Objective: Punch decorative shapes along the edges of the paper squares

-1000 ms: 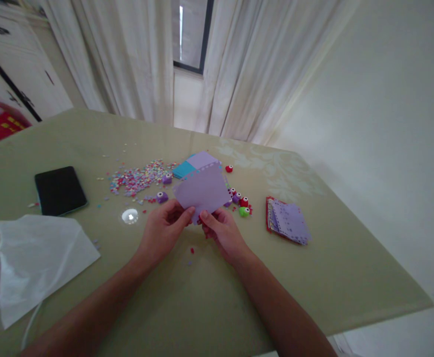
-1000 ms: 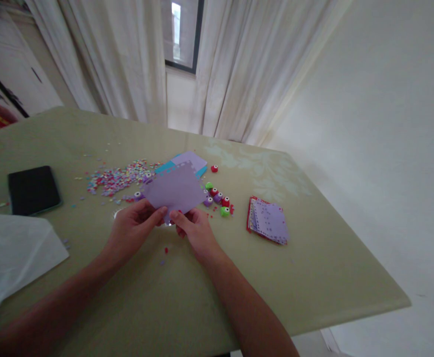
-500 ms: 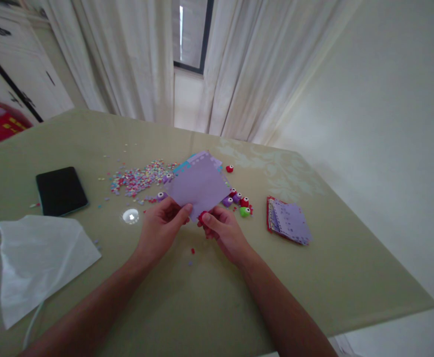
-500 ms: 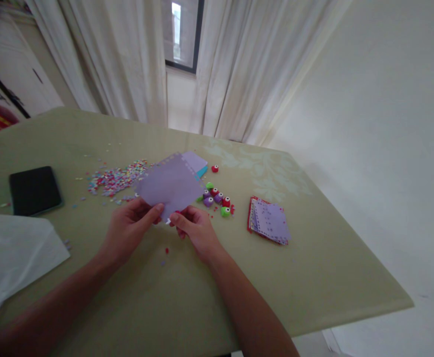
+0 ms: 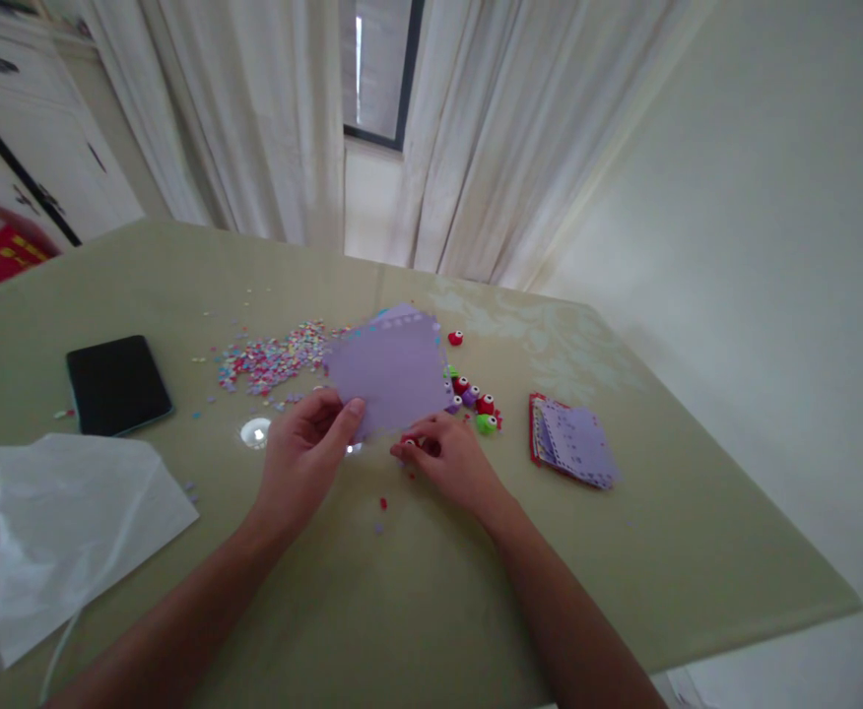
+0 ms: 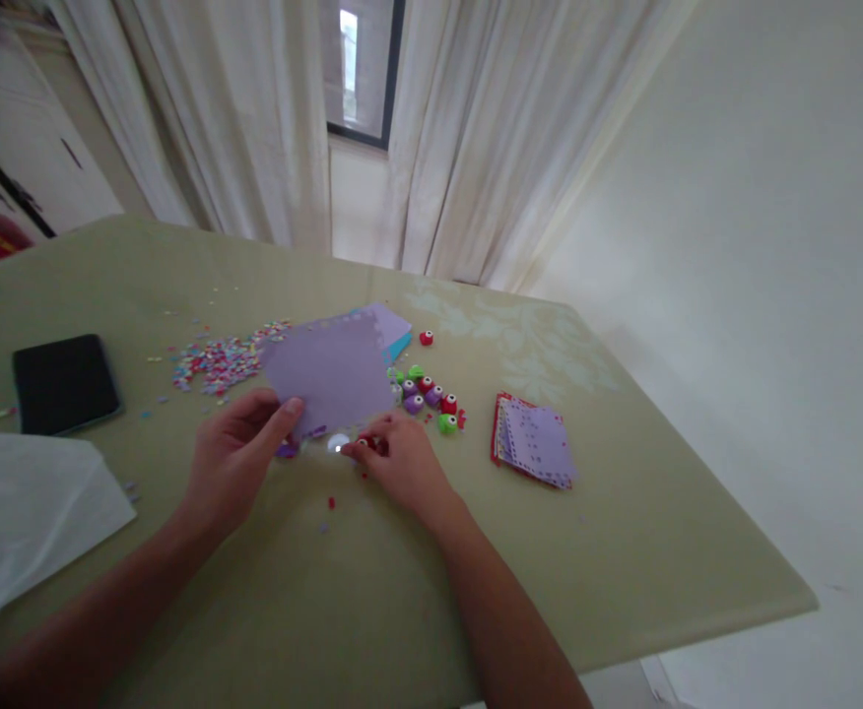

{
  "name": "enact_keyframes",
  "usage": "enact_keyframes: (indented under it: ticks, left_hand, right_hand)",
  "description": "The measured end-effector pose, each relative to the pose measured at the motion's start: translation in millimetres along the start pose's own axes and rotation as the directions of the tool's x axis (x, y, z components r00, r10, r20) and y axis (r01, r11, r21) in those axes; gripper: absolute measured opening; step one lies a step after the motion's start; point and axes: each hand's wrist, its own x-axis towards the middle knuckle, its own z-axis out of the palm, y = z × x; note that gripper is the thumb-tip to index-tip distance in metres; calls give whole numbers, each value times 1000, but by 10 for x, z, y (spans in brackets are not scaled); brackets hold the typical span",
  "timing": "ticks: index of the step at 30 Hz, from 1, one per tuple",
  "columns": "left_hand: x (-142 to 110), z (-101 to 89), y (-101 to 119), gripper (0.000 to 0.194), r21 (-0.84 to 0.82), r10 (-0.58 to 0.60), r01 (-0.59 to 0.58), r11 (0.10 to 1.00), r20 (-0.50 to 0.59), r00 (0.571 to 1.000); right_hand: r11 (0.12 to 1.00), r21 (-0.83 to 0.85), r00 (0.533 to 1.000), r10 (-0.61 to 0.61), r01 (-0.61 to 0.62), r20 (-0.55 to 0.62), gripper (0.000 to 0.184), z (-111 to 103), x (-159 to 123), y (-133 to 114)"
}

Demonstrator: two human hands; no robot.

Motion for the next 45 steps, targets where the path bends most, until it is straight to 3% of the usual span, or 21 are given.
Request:
enact_keyframes:
  ticks: [3,7,9,12,18,21,23,25,28,31,34,39,45]
  left_hand:
    - [-6,-2,7,33,-18,-4,4,1000,-13,1000]
    - [-5,-9,3,35,-26,-34,33,999,-9,999]
    - [-2,-9,7,34,-22,-42,41,999,-13,999]
    - [-3,-2,28,35,-6,-49,49,999,-4,999]
    - [-23,12,47,35,-21,-24,24,999,10,1000]
    - [-25,13,47,33,-32,-19,20,999,15,1000]
    - [-26,13,51,33,-39,-24,25,999,13,1000]
    - [-29,16,56,33,-52,-31,31,998,7,999]
    - [-33,21,65,33,-75,-44,43,996,-8,999]
    - [-35,25,69,31,-86,-48,46,995,-21,999]
    - [-34,23,64,31,-91,-47,45,995,-28,998]
    - [-48,12,49,32,-92,-49,45,995,-45,998]
    - [-68,1,15,34,-56,-49,45,997,-81,995]
  right_hand:
    - [996,-79,999,-45,45,-1,27,-15,8,4]
    - [968,-249,956,-111,42,-271,13,-187,35,69]
    - [939,-343,931,-113,-14,-347,20,-263,48,123]
    - [878,-470,941,-78,-92,-329,39,-289,69,190]
    - [831,-546,974,-19,-111,-226,19,-235,87,203]
    - [899,-427,963,-24,-97,-270,21,-247,81,190]
    - [977,-207,953,-9,-56,-302,25,-248,75,166]
    - [997,78,966,46,-26,-255,24,-228,64,115]
    - [898,435,993,102,-64,-65,22,-160,28,0]
    - [752,643,990,115,-144,87,36,-72,-15,-95]
    - [684,702,981,130,-196,146,47,5,-46,-124]
    - [657,724,977,120,-212,177,41,62,-72,-131]
    - [566,784,967,174,-255,188,50,68,-82,-219]
